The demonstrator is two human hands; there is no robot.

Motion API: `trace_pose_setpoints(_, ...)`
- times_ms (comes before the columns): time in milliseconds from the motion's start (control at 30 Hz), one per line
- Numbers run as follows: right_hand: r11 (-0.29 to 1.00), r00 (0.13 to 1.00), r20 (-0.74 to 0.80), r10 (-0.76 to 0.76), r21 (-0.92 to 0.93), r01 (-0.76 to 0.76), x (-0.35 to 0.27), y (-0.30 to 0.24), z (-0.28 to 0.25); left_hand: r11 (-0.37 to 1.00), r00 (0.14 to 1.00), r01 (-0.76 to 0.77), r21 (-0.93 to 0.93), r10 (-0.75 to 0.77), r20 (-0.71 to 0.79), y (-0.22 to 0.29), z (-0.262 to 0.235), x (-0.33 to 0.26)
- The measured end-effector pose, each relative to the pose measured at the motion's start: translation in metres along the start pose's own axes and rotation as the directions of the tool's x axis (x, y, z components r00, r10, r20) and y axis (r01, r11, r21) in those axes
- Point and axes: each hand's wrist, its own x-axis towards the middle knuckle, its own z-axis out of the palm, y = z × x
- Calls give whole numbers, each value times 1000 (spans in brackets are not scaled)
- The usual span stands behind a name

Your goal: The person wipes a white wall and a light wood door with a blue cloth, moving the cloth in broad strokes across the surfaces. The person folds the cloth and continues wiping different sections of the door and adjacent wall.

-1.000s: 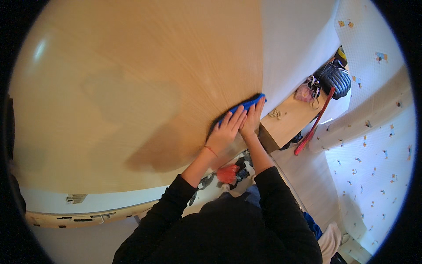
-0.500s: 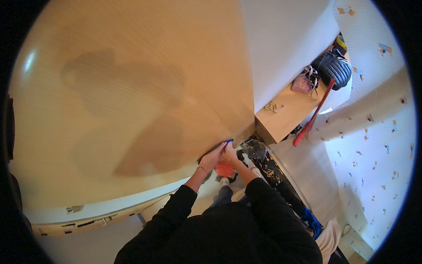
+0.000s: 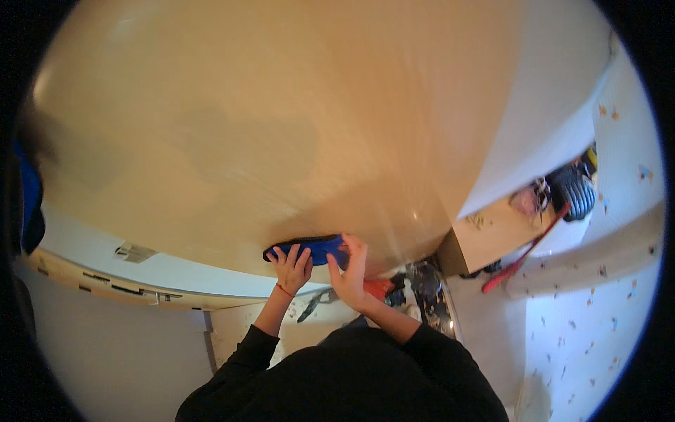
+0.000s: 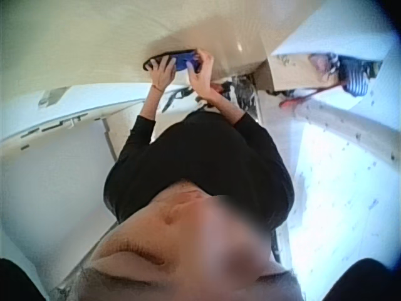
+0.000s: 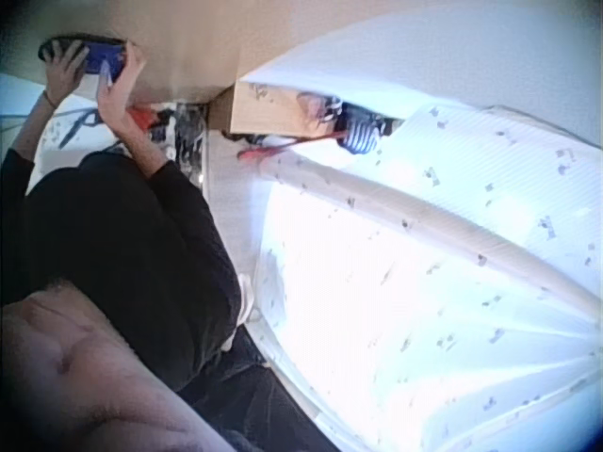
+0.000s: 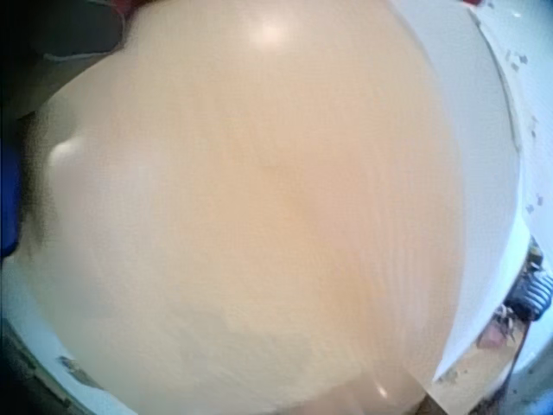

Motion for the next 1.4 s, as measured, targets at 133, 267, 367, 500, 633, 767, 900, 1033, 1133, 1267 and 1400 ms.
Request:
trace_pose_setpoints(133, 934, 944, -30, -330, -158, 321, 59, -66, 12, 1000, 975, -14, 7, 15, -220, -32, -47, 74)
trace_pose_setpoints(267, 747, 784, 25, -620, -286, 600, 107, -123, 22, 968, 940, -122, -220, 42, -339, -65, -120, 158)
trace_pose_setpoints(367, 703, 696, -106, -710, -148, 695, 144, -162, 30, 951, 897, -217, -220, 106, -429, -82, -178, 208)
trace_pose_setpoints(500, 678, 676, -118, -728, 29, 735, 186, -220, 41, 983, 775, -39, 182, 144, -615, -117, -267, 243)
trace_pose_setpoints(633, 791, 799, -56, -599, 114, 601, 203, -276, 46, 891, 461, 414, 185, -30, -887, -164, -331, 299)
trace_pose_setpoints(767, 749, 759, 31, -650, 195, 634, 218, -329, 43, 910, 377, 410, 65, -104, -920, -196, -352, 323)
trace_pose_setpoints(900, 765, 740, 207, -639, 261, 588, 233, -373, 36, 929, 354, 367, 42, -97, -930, -239, -371, 319)
trace_pose_setpoints(1033, 776, 717, 309, -625, 353, 524, 252, -402, 44, 867, 165, 478, 143, 71, -984, -272, -416, 293)
trace_pose_setpoints(1133, 770, 690, 350, -634, 369, 521, 269, -424, 53, 866, 106, 500, 7, -54, -993, -267, -436, 260)
trace_pose_setpoints(1267, 661, 579, 323, -749, 305, 686, 280, -455, 73, 963, 411, 269, 4, -111, -905, -243, -432, 238)
trace_pose_setpoints(1400, 550, 463, 360, -810, 190, 813, 272, -482, 91, 595, 774, -52, -802, -483, -408, -223, -411, 247)
